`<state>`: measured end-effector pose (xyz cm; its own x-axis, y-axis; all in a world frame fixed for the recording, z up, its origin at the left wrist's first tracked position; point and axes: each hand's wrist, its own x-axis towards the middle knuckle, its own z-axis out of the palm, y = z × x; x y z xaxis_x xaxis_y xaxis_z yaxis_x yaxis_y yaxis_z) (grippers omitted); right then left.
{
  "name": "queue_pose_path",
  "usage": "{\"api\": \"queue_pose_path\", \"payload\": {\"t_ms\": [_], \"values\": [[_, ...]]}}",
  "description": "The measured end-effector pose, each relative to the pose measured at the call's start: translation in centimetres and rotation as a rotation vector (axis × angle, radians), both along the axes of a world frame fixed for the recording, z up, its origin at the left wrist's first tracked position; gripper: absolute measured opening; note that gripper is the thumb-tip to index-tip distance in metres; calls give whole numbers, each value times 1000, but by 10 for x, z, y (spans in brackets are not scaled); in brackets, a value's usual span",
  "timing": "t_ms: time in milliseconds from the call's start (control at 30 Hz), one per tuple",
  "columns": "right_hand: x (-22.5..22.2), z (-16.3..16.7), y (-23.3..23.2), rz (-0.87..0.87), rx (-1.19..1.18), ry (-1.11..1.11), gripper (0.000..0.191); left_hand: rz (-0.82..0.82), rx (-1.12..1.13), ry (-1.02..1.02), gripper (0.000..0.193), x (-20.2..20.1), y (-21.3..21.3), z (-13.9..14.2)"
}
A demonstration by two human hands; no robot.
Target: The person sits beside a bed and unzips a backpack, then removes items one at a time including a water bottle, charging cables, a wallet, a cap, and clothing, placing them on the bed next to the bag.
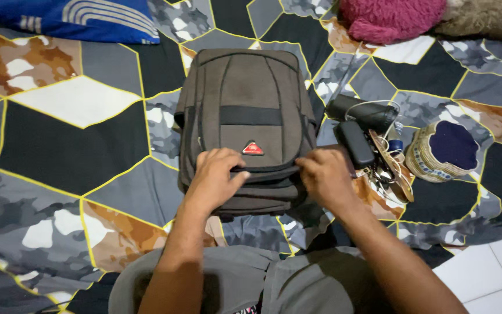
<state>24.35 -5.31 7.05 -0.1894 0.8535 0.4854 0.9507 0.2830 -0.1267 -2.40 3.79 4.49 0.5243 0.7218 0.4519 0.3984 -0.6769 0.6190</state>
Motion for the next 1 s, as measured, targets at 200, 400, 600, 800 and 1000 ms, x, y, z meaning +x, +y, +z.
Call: {"api": "queue_pose_path", "payload": {"t_ms": [200, 400, 600, 800, 1000], "values": [[-11, 5, 8, -184, 54, 456, 21, 80, 72, -139, 27, -3, 1, 11], [-54, -43, 13, -212, 28, 462, 16, 236, 172, -271, 42, 0, 3, 8], [-66, -58, 99, 65, -201, 213, 26, 213, 241, -362, 40, -1, 3, 14], [-73, -67, 191, 11, -265, 202, 25, 192, 225, -378, 42, -3, 7, 17], [-64, -81, 226, -88, -205, 221, 25, 192, 216, -379, 40, -2, 12, 11]]}}
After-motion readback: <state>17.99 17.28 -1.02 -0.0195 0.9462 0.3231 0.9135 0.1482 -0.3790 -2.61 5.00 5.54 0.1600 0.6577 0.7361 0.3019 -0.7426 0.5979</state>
